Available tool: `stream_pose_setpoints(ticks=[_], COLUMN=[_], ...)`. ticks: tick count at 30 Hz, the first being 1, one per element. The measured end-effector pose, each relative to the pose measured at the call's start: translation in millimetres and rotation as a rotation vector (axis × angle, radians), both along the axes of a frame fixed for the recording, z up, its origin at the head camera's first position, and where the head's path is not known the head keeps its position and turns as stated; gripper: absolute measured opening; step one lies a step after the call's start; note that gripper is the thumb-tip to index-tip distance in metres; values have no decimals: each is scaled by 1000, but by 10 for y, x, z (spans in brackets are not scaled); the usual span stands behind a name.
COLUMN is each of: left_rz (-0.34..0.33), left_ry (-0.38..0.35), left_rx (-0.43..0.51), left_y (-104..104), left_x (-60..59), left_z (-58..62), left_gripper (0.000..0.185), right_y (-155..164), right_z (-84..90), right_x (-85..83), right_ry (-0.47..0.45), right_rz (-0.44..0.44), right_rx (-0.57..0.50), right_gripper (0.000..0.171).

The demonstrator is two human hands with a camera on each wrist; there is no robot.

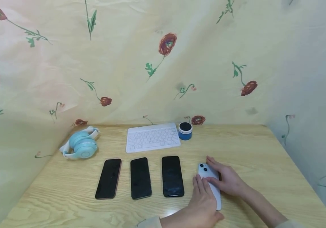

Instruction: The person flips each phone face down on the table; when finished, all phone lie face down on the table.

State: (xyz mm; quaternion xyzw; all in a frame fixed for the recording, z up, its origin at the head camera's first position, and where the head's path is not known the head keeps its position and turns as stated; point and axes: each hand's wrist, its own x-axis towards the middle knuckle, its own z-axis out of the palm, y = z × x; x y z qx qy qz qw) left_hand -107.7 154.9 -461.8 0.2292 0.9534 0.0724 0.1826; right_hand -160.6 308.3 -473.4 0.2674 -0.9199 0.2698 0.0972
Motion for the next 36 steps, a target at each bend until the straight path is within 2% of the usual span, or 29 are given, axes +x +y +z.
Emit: stream_pose_setpoints(ticks=[4, 7, 10, 12, 14, 17, 22, 24, 28, 30, 34, 36], left_rz=[-78, -78, -87, -132, -181, -200, -87, -60, -91, -80, 35, 90], left_ry=[83, 138, 196, 235, 257, 242, 193, 193, 240, 250, 145, 58], left_rx=[-124, -205, -237, -232, -209, -154, 1, 39, 40, 51, 227, 352], left_y=[23, 67, 102, 112, 114, 113, 74, 52, 22, 14, -49, -99], left_x=[-16, -26, -34, -41, -45, -57, -107, -113, -66, -35, 4, 10], left_z=[-30, -35, -26, -19, -10, 13, 78, 97, 128, 154, 182, 175], left_gripper=[106, 101, 94, 88, 84, 79, 76, 75, 74, 75, 89, 93], right_y=[-5, -12, -17, -17, -15, -7, -15, -35, -101, -126, -156, -163], right_z=[-33, -37, -25, -12, 3, 33, 83, 88, 116, 141, 155, 132], right_x=[3, 5, 9, 10, 12, 9, 5, 6, 8, 4, 0, 13], right_ry=[14, 21, 12, 9, 6, 25, 72, 76, 11, -35, -106, -159], right_rz=[-2, -7, -9, -11, -16, -29, -66, -71, -65, -66, -115, -165], right_rx=[-3, -6, -2, 0, -11, -65, -200, -245, -316, -346, -348, -326], right_gripper=[62, 62, 62, 61, 57, 49, 44, 45, 48, 50, 53, 56])
